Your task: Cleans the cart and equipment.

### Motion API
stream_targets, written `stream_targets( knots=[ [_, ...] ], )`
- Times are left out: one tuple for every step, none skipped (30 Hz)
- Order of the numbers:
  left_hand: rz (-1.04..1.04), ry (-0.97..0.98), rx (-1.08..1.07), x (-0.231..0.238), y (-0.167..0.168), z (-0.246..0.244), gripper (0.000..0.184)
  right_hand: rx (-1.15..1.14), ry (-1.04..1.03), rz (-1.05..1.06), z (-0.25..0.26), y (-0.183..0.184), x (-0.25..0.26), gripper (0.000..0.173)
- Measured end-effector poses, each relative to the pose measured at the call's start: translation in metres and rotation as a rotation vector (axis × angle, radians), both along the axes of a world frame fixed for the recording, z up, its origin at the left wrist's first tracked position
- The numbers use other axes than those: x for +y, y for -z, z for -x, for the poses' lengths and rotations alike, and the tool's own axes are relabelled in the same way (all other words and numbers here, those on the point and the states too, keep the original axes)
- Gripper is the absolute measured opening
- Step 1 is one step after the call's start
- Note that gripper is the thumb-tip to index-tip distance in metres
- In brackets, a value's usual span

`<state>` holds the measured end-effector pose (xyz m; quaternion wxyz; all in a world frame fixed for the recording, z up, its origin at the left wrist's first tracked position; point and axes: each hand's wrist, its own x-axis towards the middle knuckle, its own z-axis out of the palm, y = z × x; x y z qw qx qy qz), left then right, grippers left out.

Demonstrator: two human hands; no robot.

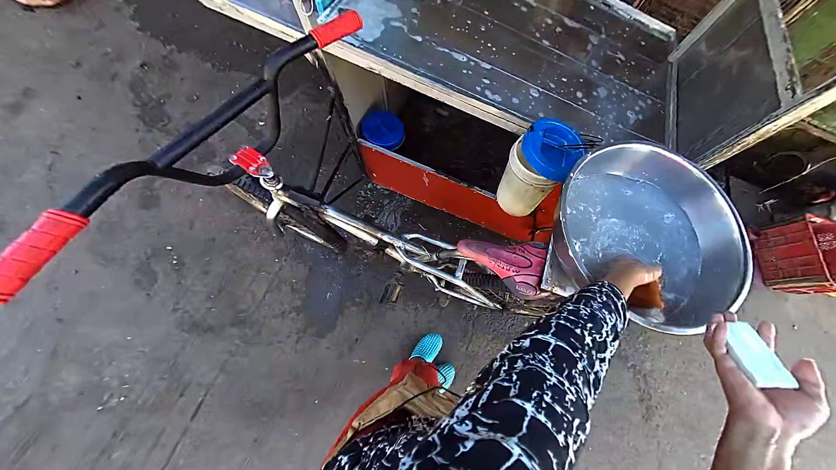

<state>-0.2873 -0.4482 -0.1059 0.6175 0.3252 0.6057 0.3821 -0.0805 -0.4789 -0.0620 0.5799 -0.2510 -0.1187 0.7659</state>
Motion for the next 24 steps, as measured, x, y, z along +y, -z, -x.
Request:
stream_targets(
  knots=[
    [0.008, -0.074, -0.227, 0.002, 0.001, 0.001, 0.047, 0.005, 0.01, 0.0, 0.007, -0.003, 0.004, 0.067],
    [0.017, -0.106, -0.433, 0.004, -0.001, 0.003, 0.045, 0.012, 0.015, -0.005, 0.014, -0.006, 0.007, 0.067],
    [0.035, -0.124, -0.606, 0.009, 0.001, 0.005, 0.046, 0.022, 0.018, -0.008, 0.02, -0.008, 0.009, 0.066],
    [0.055, -0.14, -0.723, 0.013, -0.001, 0.009, 0.045, 0.034, 0.015, -0.008, 0.026, -0.011, 0.011, 0.066],
    [0.077, -0.149, -0.797, 0.014, -0.007, 0.017, 0.044, 0.043, 0.007, -0.005, 0.033, -0.012, 0.013, 0.067],
    [0.092, -0.15, -0.841, 0.014, -0.015, 0.029, 0.043, 0.044, -0.004, -0.005, 0.04, -0.013, 0.015, 0.067],
    [0.096, -0.148, -0.856, 0.013, -0.025, 0.041, 0.042, 0.041, -0.013, -0.004, 0.048, -0.013, 0.018, 0.068],
    [0.08, -0.142, -0.853, 0.013, -0.034, 0.055, 0.043, 0.044, -0.021, -0.005, 0.056, -0.011, 0.022, 0.068],
    [0.046, -0.138, -0.847, 0.012, -0.042, 0.07, 0.044, 0.05, -0.03, -0.004, 0.065, -0.009, 0.027, 0.067],
    [-0.002, -0.13, -0.84, 0.01, -0.05, 0.087, 0.045, 0.055, -0.037, -0.004, 0.075, -0.008, 0.031, 0.067],
    [-0.052, -0.125, -0.822, 0.006, -0.059, 0.106, 0.044, 0.057, -0.036, 0.002, 0.086, -0.008, 0.035, 0.067],
    [-0.095, -0.125, -0.805, -0.001, -0.067, 0.127, 0.042, 0.051, -0.035, 0.011, 0.098, -0.009, 0.038, 0.067],
    [-0.128, -0.134, -0.795, -0.01, -0.073, 0.15, 0.038, 0.04, -0.042, 0.012, 0.109, -0.008, 0.04, 0.067],
    [-0.15, -0.15, -0.805, -0.019, -0.076, 0.174, 0.034, 0.023, -0.049, 0.007, 0.12, -0.008, 0.041, 0.067],
    [-0.168, -0.16, -0.828, -0.028, -0.075, 0.2, 0.031, 0.003, -0.056, -0.003, 0.131, -0.007, 0.044, 0.065],
    [-0.202, -0.176, -0.843, -0.037, -0.069, 0.226, 0.029, -0.016, -0.061, -0.01, 0.141, -0.006, 0.046, 0.064],
    [-0.241, -0.193, -0.861, -0.047, -0.058, 0.253, 0.029, -0.023, -0.065, -0.009, 0.15, -0.003, 0.049, 0.063],
    [-0.287, -0.218, -0.863, -0.06, -0.042, 0.279, 0.031, -0.021, -0.074, -0.005, 0.157, 0.001, 0.052, 0.063],
    [-0.318, -0.254, -0.839, -0.074, -0.023, 0.305, 0.036, -0.005, -0.09, -0.01, 0.162, 0.007, 0.057, 0.063],
    [-0.312, -0.309, -0.806, -0.088, -0.003, 0.33, 0.043, -0.003, -0.107, -0.022, 0.166, 0.015, 0.062, 0.063],
    [-0.271, -0.386, -0.789, -0.101, 0.02, 0.355, 0.05, -0.012, -0.109, -0.025, 0.169, 0.022, 0.065, 0.06],
    [-0.212, -0.478, -0.78, -0.112, 0.044, 0.38, 0.054, -0.024, -0.101, -0.02, 0.174, 0.028, 0.069, 0.054],
    [-0.134, -0.585, -0.771, -0.12, 0.072, 0.405, 0.054, -0.063, -0.095, -0.02, 0.179, 0.034, 0.071, 0.048],
    [-0.042, -0.703, -0.749, -0.127, 0.101, 0.428, 0.051, -0.121, -0.089, -0.018, 0.185, 0.037, 0.073, 0.043]
  ],
)
